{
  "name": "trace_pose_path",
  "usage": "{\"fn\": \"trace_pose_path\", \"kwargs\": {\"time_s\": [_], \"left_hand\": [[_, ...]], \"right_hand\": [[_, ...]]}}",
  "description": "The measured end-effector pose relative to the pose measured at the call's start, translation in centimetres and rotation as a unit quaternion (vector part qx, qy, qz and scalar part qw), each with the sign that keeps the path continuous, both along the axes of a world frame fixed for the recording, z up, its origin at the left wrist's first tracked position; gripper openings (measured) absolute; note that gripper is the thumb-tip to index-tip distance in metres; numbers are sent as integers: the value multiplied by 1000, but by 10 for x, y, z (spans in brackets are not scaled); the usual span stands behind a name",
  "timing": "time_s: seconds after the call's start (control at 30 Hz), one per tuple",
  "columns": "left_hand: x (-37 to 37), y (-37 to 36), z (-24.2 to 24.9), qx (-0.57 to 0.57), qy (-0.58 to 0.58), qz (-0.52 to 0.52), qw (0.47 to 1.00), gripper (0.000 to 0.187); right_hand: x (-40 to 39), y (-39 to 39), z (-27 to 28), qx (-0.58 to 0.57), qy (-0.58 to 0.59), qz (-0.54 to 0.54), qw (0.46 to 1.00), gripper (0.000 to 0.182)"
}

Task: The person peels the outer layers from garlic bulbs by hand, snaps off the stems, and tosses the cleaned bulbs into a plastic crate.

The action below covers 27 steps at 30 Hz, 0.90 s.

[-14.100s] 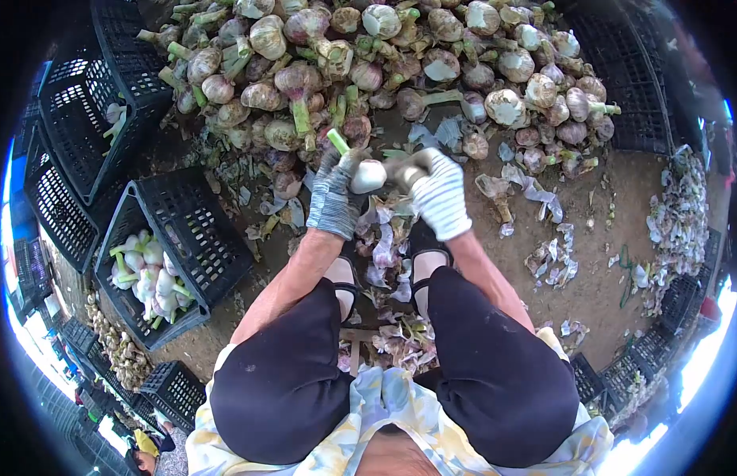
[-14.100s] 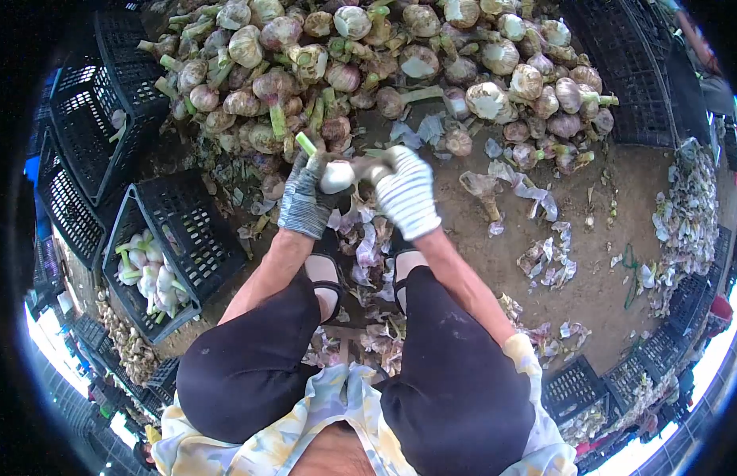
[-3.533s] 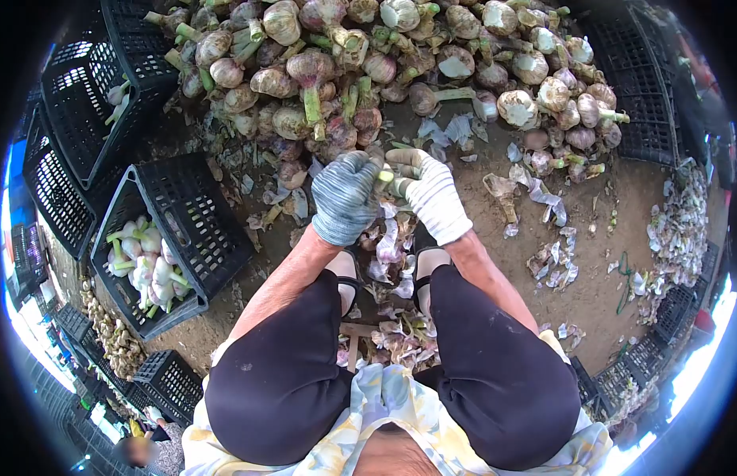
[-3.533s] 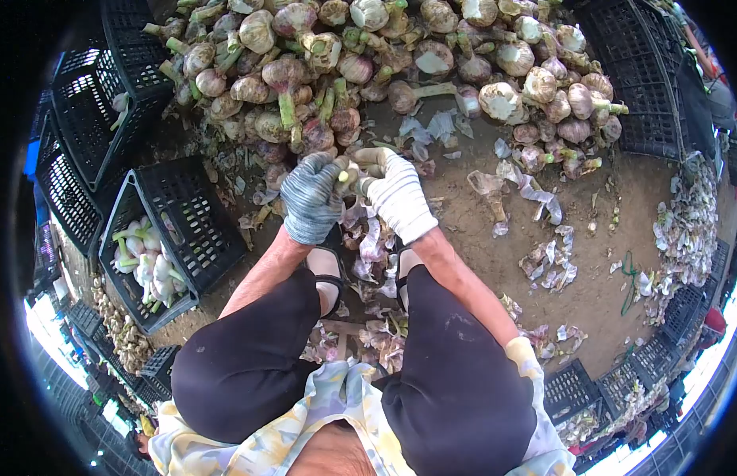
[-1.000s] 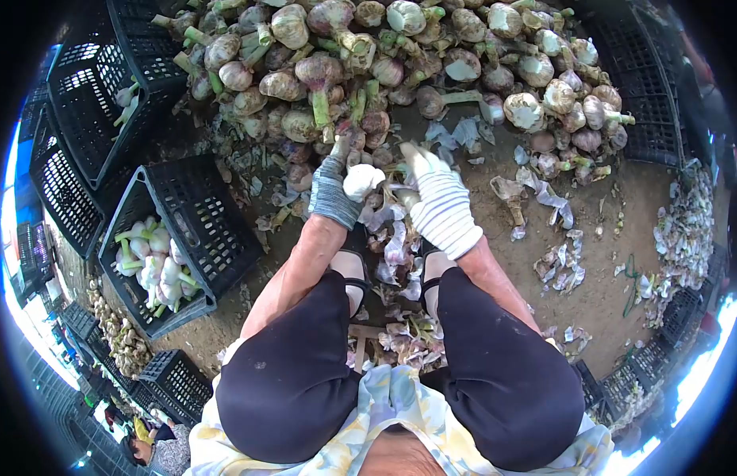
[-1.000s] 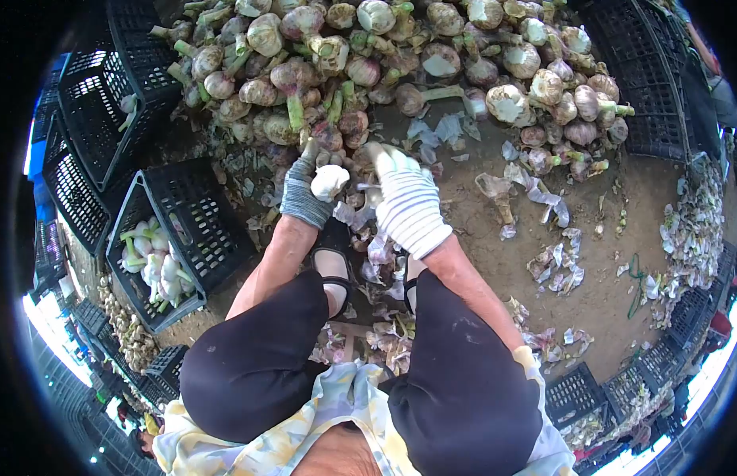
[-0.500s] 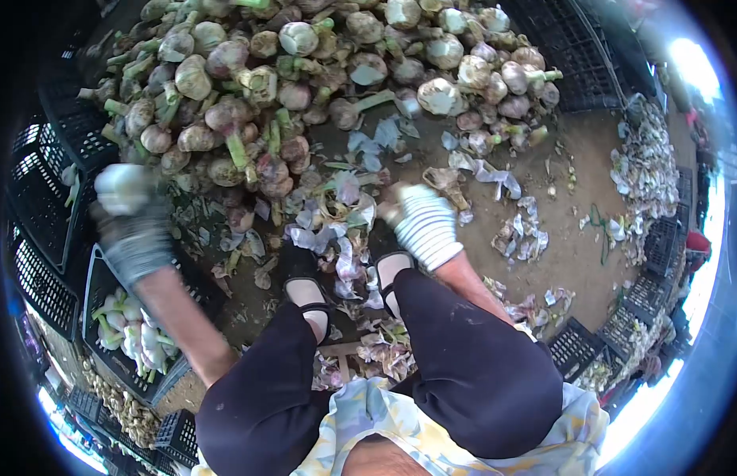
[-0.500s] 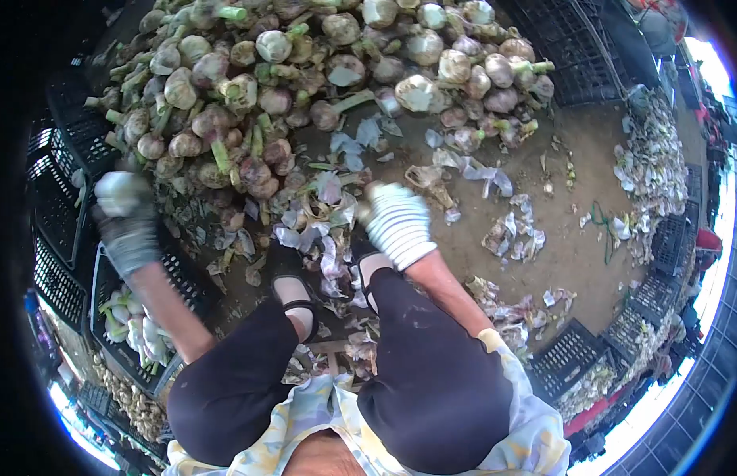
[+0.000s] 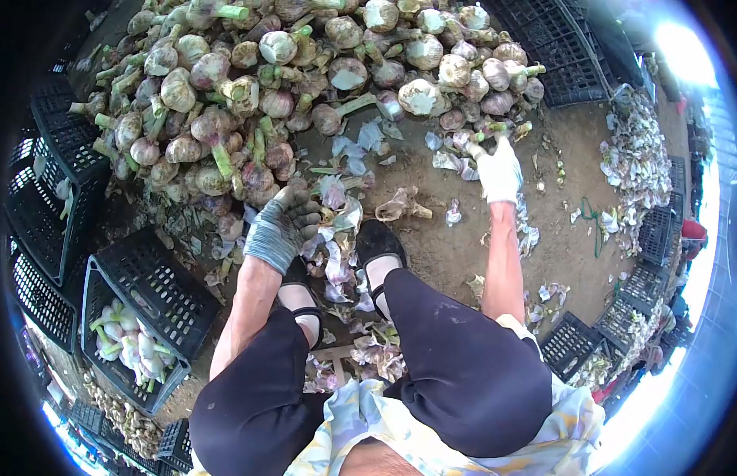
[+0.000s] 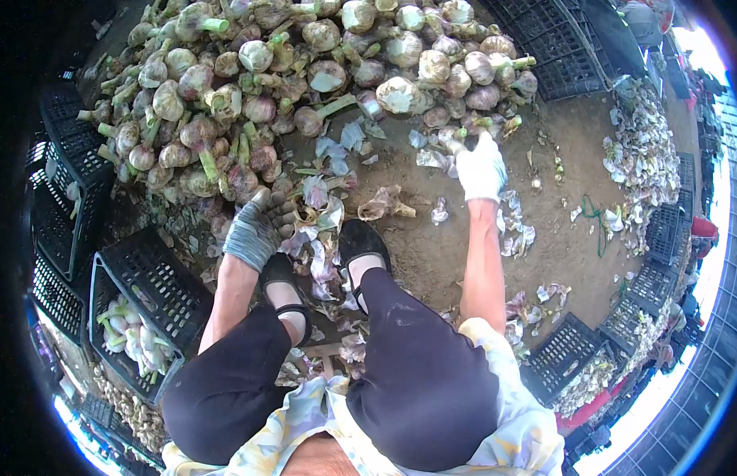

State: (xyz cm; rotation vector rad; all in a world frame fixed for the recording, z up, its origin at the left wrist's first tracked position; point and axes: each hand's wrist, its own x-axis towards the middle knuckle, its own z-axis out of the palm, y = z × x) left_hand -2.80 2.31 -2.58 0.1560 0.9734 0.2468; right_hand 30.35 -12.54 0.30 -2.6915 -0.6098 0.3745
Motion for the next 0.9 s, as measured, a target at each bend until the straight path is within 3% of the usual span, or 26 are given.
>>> {"fn": "trace_pose_path", "kwargs": {"time_s": [0.03,0.07,0.1,0.17,0.2,0.23,0.3,0.33,0.43,0.47,0.5,0.57,0.63,0.7,0.73,0.9], "left_hand": [[5,-2,-1,30,11,-13,999,29],[8,-3,-4,32,11,-11,999,29],[12,-5,-7,76,19,-37,996,30],[19,-11,-2,197,42,-76,977,42],[26,-13,6,264,26,-84,960,48],[32,-17,12,329,11,-92,940,56],[42,-21,16,340,-57,-95,934,64],[40,-23,22,323,-100,-93,936,62],[37,-19,40,451,-4,-113,886,54],[34,-21,38,461,-1,-82,884,52],[33,-25,37,504,33,-74,860,52],[28,-22,32,693,119,-134,699,53],[27,-24,36,679,136,-126,710,52],[26,-26,31,523,64,-35,850,52],[25,-28,30,478,57,-14,876,46],[13,-23,21,401,-11,29,916,41]], "right_hand": [[12,7,-8,38,23,-1,999,49],[39,0,-60,37,-47,67,996,38],[32,7,-63,41,-147,99,983,33],[1,17,-35,111,-5,77,991,24],[-27,24,-8,216,232,33,948,15],[-46,28,-4,261,279,93,919,8],[-83,38,7,322,429,172,826,10],[-102,46,13,315,507,149,789,11],[-132,57,-2,362,671,-2,647,18],[-139,62,-4,375,645,70,662,21],[-147,67,3,362,644,6,674,19],[-160,73,-5,390,650,15,652,18],[-168,78,-7,404,643,-17,651,16],[-168,77,-7,387,640,-35,663,14],[-170,75,-14,382,647,-44,659,16],[-169,69,-9,352,632,8,690,18]]}}
